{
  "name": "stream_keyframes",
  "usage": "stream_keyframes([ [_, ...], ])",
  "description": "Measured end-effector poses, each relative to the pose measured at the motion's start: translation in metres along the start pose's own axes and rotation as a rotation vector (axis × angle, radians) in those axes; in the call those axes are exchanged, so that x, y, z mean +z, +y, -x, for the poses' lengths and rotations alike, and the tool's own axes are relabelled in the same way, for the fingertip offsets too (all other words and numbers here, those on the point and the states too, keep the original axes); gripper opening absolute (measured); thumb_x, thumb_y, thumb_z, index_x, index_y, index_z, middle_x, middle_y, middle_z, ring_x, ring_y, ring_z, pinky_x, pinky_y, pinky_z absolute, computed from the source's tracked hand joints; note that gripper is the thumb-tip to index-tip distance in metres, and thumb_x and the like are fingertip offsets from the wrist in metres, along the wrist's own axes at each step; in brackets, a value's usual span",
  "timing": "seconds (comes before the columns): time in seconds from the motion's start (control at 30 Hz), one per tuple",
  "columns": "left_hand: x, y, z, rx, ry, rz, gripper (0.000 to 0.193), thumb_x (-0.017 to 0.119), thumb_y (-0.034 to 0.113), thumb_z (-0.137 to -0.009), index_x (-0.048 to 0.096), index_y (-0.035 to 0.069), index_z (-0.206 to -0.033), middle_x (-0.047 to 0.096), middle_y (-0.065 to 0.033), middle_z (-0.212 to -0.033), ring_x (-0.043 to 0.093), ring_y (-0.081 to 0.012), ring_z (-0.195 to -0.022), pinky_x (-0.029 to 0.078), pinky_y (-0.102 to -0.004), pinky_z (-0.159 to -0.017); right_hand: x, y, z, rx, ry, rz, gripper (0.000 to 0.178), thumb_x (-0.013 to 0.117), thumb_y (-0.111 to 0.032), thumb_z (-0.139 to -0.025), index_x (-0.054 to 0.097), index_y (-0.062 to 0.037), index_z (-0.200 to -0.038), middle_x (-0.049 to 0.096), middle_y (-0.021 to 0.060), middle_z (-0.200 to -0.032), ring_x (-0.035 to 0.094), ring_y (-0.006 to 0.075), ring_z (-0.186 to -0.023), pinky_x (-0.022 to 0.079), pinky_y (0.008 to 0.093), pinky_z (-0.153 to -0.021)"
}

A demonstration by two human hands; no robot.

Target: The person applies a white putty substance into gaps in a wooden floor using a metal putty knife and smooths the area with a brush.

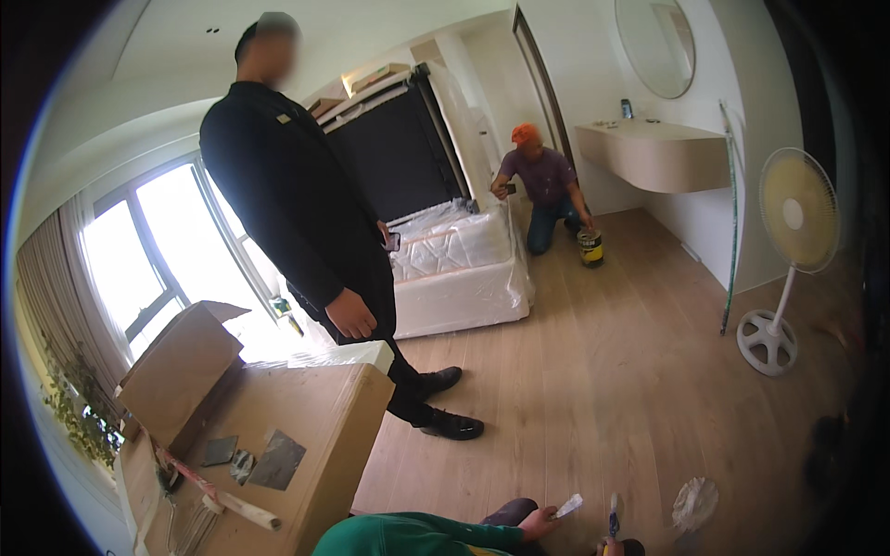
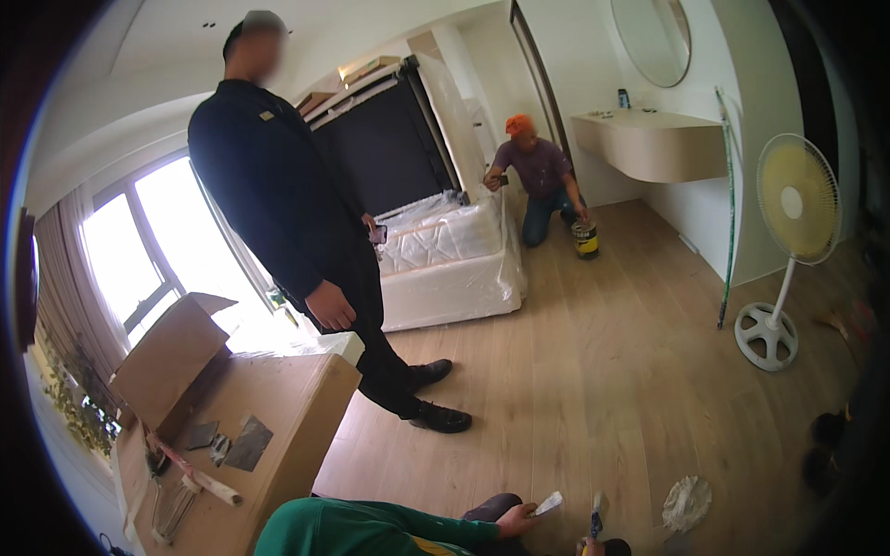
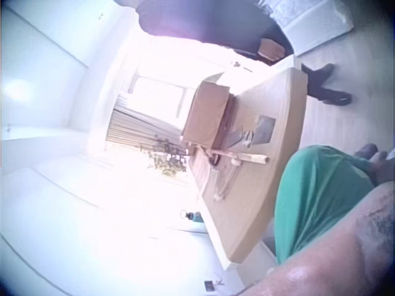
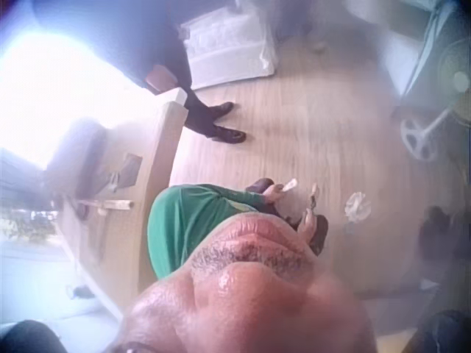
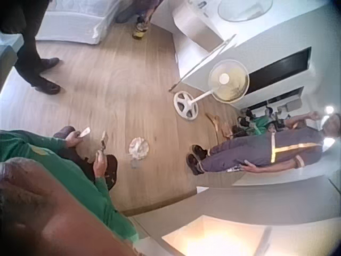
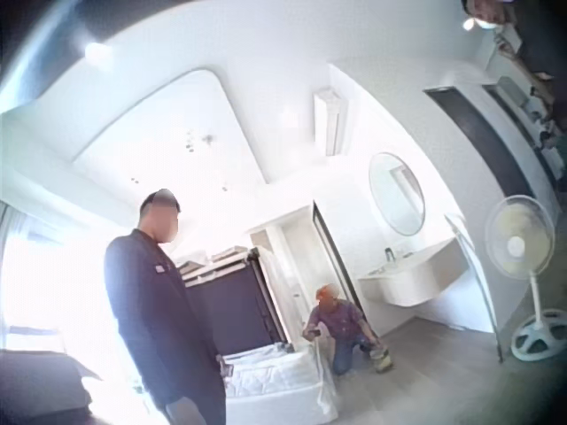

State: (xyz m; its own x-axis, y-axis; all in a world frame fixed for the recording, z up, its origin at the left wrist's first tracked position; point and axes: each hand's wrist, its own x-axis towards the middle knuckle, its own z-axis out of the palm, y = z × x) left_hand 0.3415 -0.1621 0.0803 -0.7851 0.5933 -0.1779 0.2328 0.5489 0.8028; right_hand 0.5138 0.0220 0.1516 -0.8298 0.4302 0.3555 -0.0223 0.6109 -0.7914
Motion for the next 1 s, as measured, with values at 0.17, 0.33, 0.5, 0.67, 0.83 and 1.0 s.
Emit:
stream_keyframes([
  [0.17, 0.02, 0.1, 0.012, -0.42, -0.198, 0.347, 0.057, 0.057, 0.059, -0.098, 0.068, 0.003, -0.103, 0.064, -0.0059, -0.08, 0.061, -0.0149, -0.077, 0.051, -0.0343, -0.069, -0.015, -0.027, 0.016, 0.07, -0.067, -0.07, 0.034, 0.052, -0.022, -0.102, 0.061, -0.0017, -0.129, 0.066, 0.025, -0.112, 0.063, 0.0442, -0.103, 0.05, 0.0502, -0.089],
  [0.33, 0.045, 0.099, 0.0, -0.334, -0.354, 0.378, 0.061, 0.057, 0.059, -0.1, 0.072, 0.0, -0.1, 0.07, -0.0094, -0.095, 0.065, -0.0184, -0.087, 0.053, -0.0366, -0.074, -0.024, -0.031, 0.033, 0.012, -0.066, 0.089, 0.024, 0.067, -0.003, -0.084, 0.069, -0.0029, -0.108, 0.065, 0.0234, -0.101, 0.063, 0.0442, -0.093, 0.051, 0.0503, -0.08],
  [0.5, 0.038, 0.115, 0.004, -0.505, -0.527, 0.443, 0.054, 0.065, 0.052, -0.097, 0.071, -0.001, -0.1, 0.07, -0.0095, -0.083, 0.071, -0.0206, -0.074, 0.058, -0.0377, -0.064, -0.032, -0.033, 0.035, -0.027, -0.104, 0.144, 0.036, 0.066, 0.002, -0.08, 0.067, -0.006, -0.116, 0.06, 0.0213, -0.101, 0.061, 0.0422, -0.094, 0.05, 0.0502, -0.079],
  [0.67, 0.035, 0.092, 0.004, -0.559, -0.327, 0.77, 0.033, 0.071, 0.031, -0.096, 0.069, -0.002, -0.101, 0.072, -0.0096, -0.087, 0.071, -0.0207, -0.074, 0.057, -0.0339, -0.061, -0.026, -0.028, 0.042, -0.051, -0.306, 0.113, 0.053, 0.064, 0.001, -0.081, 0.063, -0.0094, -0.133, 0.051, 0.0266, -0.142, 0.061, 0.0427, -0.109, 0.051, 0.0478, -0.091],
  [0.83, 0.03, 0.074, -0.022, -0.378, -0.15, 0.676, 0.029, 0.066, 0.022, -0.096, 0.065, -0.004, -0.108, 0.071, -0.0093, -0.089, 0.069, -0.0197, -0.071, 0.057, -0.0343, -0.067, -0.063, -0.003, 0.064, -0.041, -0.22, 0.331, 0.052, 0.066, -0.006, -0.079, 0.063, -0.0101, -0.131, 0.056, 0.0242, -0.133, 0.062, 0.0416, -0.103, 0.051, 0.0507, -0.085],
  [1.0, -0.016, 0.011, -0.016, -0.252, 0.001, 0.442, 0.051, 0.068, 0.049, -0.092, 0.066, 0.005, -0.118, 0.063, -0.0064, -0.096, 0.06, -0.0215, -0.086, 0.05, -0.0381, -0.074, -0.062, 0.008, 0.068, 0.12, -0.303, 0.28, 0.026, 0.065, -0.018, -0.081, 0.068, -0.0053, -0.103, 0.059, 0.019, -0.101, 0.06, 0.0394, -0.093, 0.051, 0.053, -0.079],
])
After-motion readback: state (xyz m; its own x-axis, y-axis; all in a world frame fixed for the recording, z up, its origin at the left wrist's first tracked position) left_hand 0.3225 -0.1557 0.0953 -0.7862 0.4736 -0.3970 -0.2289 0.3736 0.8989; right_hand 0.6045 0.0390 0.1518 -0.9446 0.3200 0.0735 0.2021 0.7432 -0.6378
